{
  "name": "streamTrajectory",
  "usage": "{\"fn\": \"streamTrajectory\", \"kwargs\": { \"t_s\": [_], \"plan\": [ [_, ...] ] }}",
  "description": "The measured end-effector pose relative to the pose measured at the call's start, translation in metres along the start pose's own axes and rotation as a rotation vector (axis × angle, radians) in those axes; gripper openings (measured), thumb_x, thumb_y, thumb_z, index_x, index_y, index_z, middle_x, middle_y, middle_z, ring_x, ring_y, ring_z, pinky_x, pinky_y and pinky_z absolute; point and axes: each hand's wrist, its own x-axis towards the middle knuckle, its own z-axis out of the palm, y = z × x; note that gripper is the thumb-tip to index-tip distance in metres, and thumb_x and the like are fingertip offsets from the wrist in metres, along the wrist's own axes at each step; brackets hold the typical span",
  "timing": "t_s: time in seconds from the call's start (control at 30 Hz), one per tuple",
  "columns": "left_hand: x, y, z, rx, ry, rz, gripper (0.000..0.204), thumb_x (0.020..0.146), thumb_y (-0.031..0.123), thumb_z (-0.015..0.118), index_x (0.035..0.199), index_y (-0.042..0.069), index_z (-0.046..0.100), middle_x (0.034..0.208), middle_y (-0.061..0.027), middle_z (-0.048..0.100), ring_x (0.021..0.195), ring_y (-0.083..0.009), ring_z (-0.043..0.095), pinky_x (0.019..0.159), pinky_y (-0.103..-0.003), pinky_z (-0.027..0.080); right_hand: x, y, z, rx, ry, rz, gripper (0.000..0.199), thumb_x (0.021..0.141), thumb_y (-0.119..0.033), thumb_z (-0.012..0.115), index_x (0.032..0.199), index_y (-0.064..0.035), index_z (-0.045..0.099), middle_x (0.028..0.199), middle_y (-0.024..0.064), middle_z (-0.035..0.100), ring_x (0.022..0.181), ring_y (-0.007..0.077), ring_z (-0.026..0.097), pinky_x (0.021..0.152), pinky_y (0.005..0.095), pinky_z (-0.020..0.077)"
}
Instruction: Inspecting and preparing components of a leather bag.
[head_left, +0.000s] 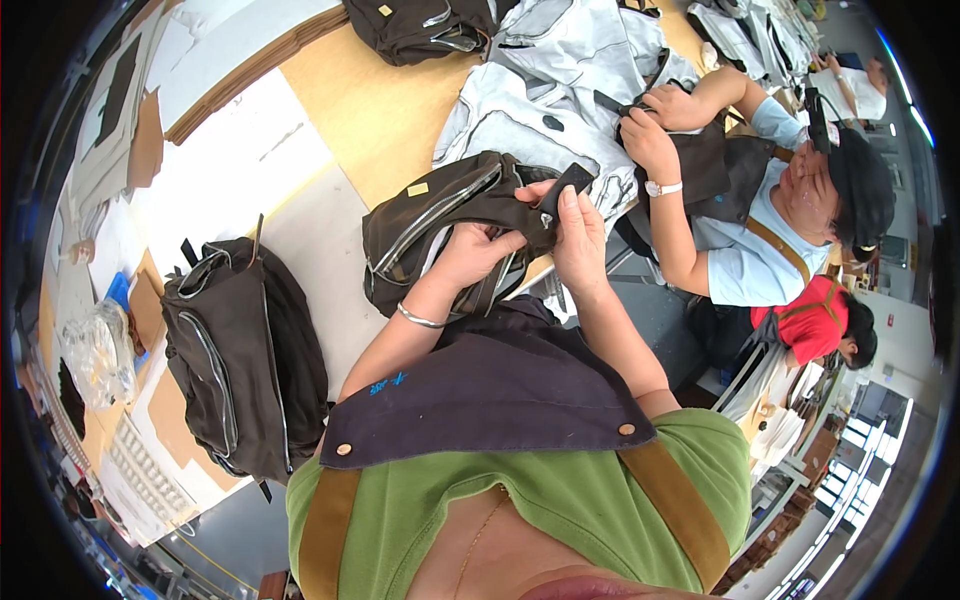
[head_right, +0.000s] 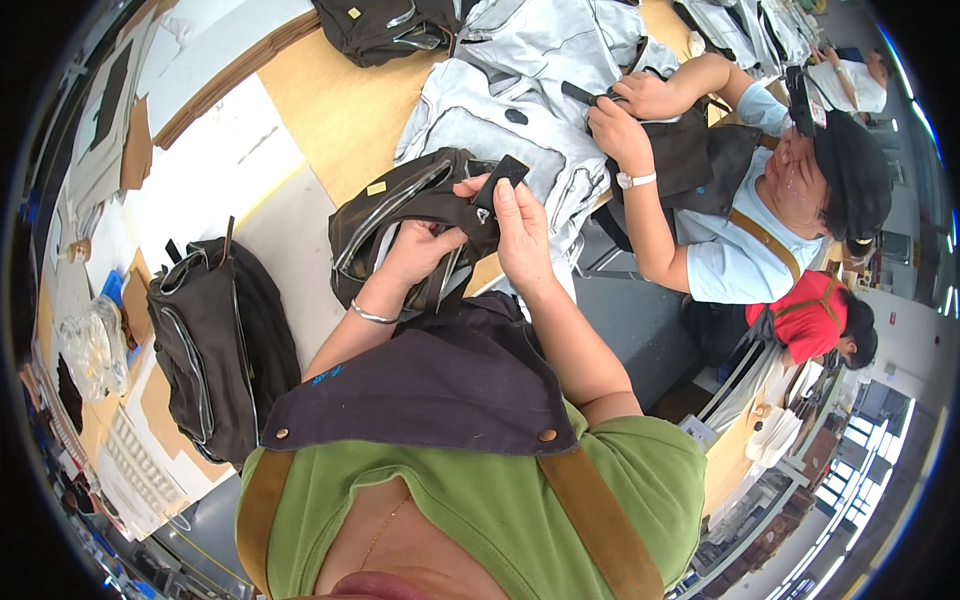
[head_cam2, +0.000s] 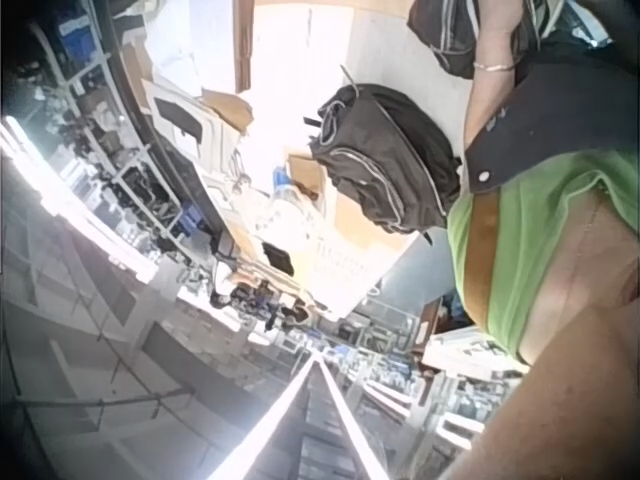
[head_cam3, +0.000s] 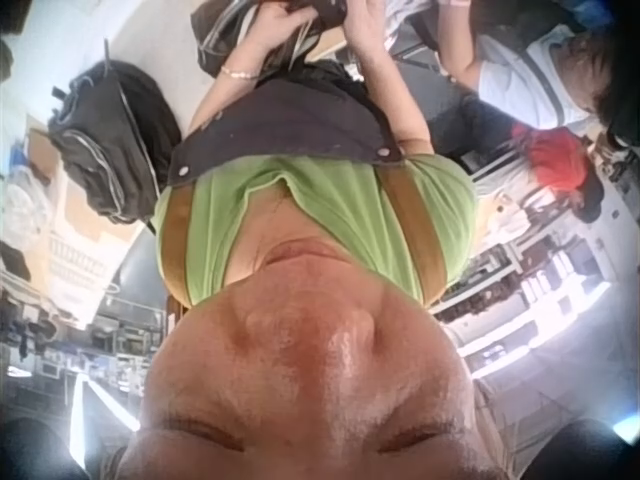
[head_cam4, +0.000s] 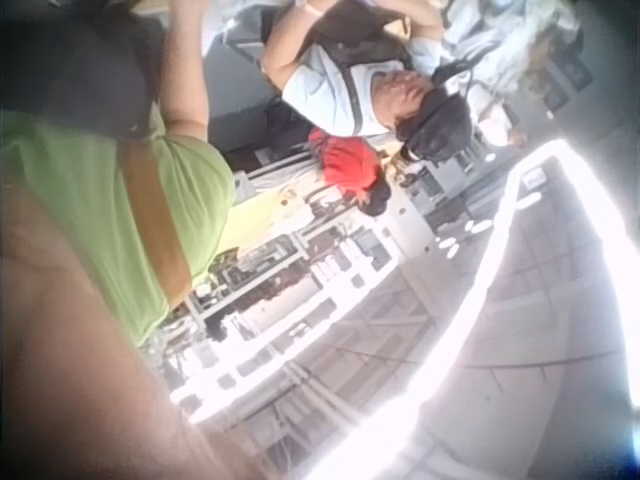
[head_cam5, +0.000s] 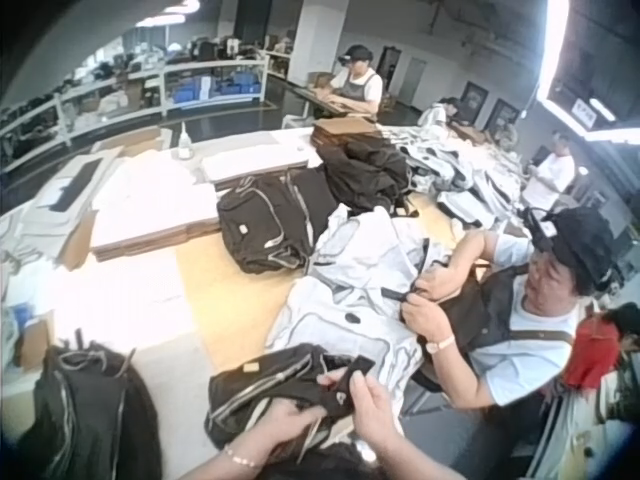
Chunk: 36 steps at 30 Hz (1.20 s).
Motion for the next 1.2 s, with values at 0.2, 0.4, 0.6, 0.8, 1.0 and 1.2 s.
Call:
{"fn": "streamTrajectory", "kwargs": {
  "t_s": [0.2, 0.4, 0.6, 0.8, 1.0, 1.2],
  "plan": [
    [-0.002, 0.0, 0.008, 0.139, -0.006, 0.018, 0.021, 0.079, 0.004, 0.061, 0.1, 0.002, 0.057, 0.096, -0.0007, 0.058, 0.086, -0.0098, 0.053, 0.075, -0.026, 0.045, -0.003, 0.003, 0.004, -0.012, 0.016, -0.035, 0.032, 0.096, -0.025, 0.033, 0.101, -0.0003, 0.052, 0.093, 0.0105, 0.062, 0.087, 0.0133, 0.056, 0.083, 0.0265, 0.0418],
    [-0.001, -0.002, 0.014, 0.132, 0.116, 0.064, 0.019, 0.077, 0.003, 0.064, 0.096, 0.002, 0.059, 0.091, -0.0014, 0.06, 0.084, -0.0098, 0.053, 0.073, -0.026, 0.045, -0.007, 0.006, 0.013, 0.056, 0.026, -0.078, 0.03, 0.096, -0.022, 0.029, 0.108, -0.0007, 0.047, 0.101, 0.0132, 0.06, 0.096, 0.0166, 0.055, 0.088, 0.0292, 0.0405],
    [-0.004, 0.0, 0.013, 0.036, 0.172, 0.015, 0.023, 0.074, 0.005, 0.068, 0.095, 0.002, 0.059, 0.087, -0.0012, 0.06, 0.082, -0.0099, 0.054, 0.071, -0.025, 0.045, -0.012, 0.007, 0.018, 0.081, 0.0, -0.119, 0.035, 0.097, -0.025, 0.025, 0.112, 0.0005, 0.044, 0.108, 0.0159, 0.057, 0.102, 0.0192, 0.052, 0.092, 0.0316, 0.038],
    [-0.008, -0.003, 0.01, -0.025, 0.143, 0.003, 0.024, 0.074, 0.007, 0.068, 0.095, 0.002, 0.059, 0.091, -0.0003, 0.059, 0.083, -0.0096, 0.053, 0.072, -0.025, 0.044, -0.016, 0.009, 0.02, 0.183, 0.01, -0.126, 0.035, 0.096, -0.024, 0.025, 0.113, 0.0011, 0.043, 0.108, 0.0164, 0.057, 0.104, 0.0211, 0.052, 0.094, 0.0325, 0.0365],
    [-0.011, 0.0, 0.008, -0.083, 0.116, -0.013, 0.026, 0.074, 0.008, 0.068, 0.098, 0.003, 0.058, 0.093, -0.0011, 0.058, 0.086, -0.0102, 0.054, 0.074, -0.024, 0.044, -0.016, 0.009, 0.019, 0.122, -0.054, -0.19, 0.034, 0.096, -0.021, 0.026, 0.113, 0.0019, 0.043, 0.111, 0.0168, 0.055, 0.106, 0.0217, 0.05, 0.095, 0.034, 0.0358],
    [-0.014, 0.019, 0.002, -0.193, 0.002, -0.169, 0.034, 0.078, 0.007, 0.063, 0.109, 0.003, 0.051, 0.103, -0.0026, 0.055, 0.095, -0.0122, 0.05, 0.082, -0.027, 0.042, -0.017, 0.009, 0.018, 0.151, -0.061, -0.201, 0.034, 0.096, -0.021, 0.026, 0.113, 0.0012, 0.045, 0.111, 0.0164, 0.055, 0.106, 0.0218, 0.05, 0.095, 0.0348, 0.0357]
  ]
}}
